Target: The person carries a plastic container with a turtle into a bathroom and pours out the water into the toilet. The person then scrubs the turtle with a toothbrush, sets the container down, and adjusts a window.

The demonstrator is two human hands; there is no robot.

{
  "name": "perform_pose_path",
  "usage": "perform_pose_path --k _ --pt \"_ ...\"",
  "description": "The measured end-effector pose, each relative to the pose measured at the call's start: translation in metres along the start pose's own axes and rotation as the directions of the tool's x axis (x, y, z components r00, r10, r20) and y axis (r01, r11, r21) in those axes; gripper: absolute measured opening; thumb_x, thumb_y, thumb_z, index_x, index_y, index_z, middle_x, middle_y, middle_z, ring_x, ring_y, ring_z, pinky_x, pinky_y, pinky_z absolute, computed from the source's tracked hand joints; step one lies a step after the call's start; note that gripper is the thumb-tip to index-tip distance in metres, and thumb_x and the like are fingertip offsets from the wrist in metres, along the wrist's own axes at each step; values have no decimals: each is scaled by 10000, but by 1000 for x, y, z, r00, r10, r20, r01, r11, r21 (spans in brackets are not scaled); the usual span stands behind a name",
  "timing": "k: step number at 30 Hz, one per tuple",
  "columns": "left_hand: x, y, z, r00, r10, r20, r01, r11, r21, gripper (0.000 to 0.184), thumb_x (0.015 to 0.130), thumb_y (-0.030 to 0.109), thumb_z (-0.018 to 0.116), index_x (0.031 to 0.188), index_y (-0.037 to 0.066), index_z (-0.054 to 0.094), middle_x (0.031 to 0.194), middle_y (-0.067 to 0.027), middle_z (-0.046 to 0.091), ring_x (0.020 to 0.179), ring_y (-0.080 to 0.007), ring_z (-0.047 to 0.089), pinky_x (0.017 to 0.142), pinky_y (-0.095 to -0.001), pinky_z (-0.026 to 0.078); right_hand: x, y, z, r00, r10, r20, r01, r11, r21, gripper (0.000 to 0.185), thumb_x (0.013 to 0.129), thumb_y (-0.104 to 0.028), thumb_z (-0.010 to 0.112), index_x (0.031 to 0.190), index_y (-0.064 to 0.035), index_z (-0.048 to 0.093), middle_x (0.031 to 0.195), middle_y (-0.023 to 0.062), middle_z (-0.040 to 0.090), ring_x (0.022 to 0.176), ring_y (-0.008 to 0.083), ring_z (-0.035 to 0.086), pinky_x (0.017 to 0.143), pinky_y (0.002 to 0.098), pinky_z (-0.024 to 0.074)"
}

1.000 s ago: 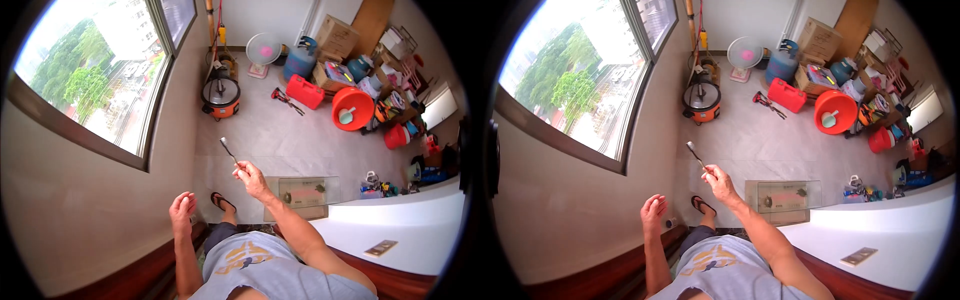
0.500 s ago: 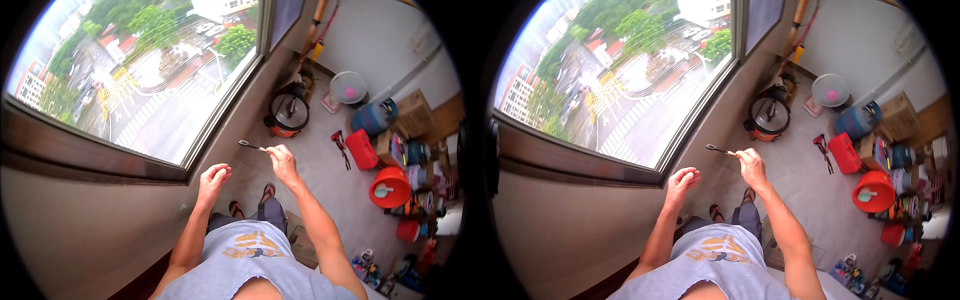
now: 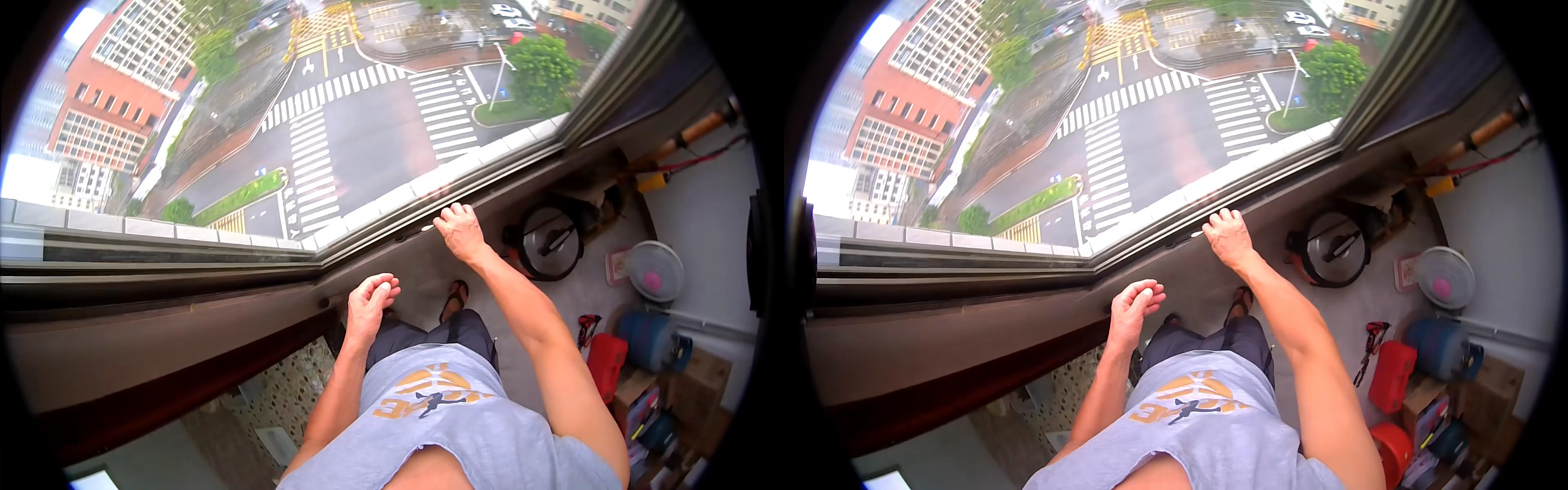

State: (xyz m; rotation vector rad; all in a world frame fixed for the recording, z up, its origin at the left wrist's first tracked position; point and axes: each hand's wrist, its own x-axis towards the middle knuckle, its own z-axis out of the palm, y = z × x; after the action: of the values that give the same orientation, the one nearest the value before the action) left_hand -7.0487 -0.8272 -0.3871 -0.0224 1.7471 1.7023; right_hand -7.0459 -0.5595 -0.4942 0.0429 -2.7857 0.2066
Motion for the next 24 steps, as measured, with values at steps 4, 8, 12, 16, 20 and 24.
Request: perform_pose_path --k 4,8,12,16,20,24 --pt "-10 -15 3 993 -65 -101 63 998 -28 267 951 173 544 1148 2 599 1083 -117 659 951 -172 660 798 -268 526 6 8 12 999 -46 -27 47 998 31 84 752 -168 596 702 -105 619 809 52 577 884 237 544 762 384 416" --pt "-7 -24 5 988 -88 -129 84 996 -36 265 948 172 550 1147 6 605 1073 -100 664 938 -157 657 798 -265 516 4 11 14 998 -63 -20 62 998 -14 75 747 -164 596 702 -108 616 789 43 569 890 230 543 756 383 409" --pt "-1 -19 13 991 -77 -107 75 997 -15 258 950 160 544 1146 2 602 1079 -114 661 945 -169 660 805 -271 525 3 10 19 999 -28 -31 28 1000 -15 67 744 -166 594 705 -116 615 778 33 562 877 230 540 759 386 409" --pt "-1 -9 16 998 -36 -59 36 999 -10 253 949 161 548 1139 4 605 1076 -113 662 944 -170 660 806 -269 523 -3 5 13 1000 9 -29 -10 999 -40 57 741 -162 592 722 -111 609 790 32 555 873 232 535 770 388 411" --pt "-4 -8 3 998 -37 -49 38 999 4 249 948 157 546 1136 5 606 1073 -110 664 945 -171 660 807 -268 521 -1 4 10 999 20 -50 -23 998 -64 45 742 -149 586 752 -108 603 802 33 549 870 235 531 790 393 415" --pt "-11 -14 -15 997 -40 -68 42 999 18 247 949 154 543 1138 8 605 1075 -111 664 946 -173 661 807 -272 522 -2 4 4 994 39 -97 -44 997 -56 46 752 -143 588 770 -102 598 833 40 566 887 233 535 838 393 419"
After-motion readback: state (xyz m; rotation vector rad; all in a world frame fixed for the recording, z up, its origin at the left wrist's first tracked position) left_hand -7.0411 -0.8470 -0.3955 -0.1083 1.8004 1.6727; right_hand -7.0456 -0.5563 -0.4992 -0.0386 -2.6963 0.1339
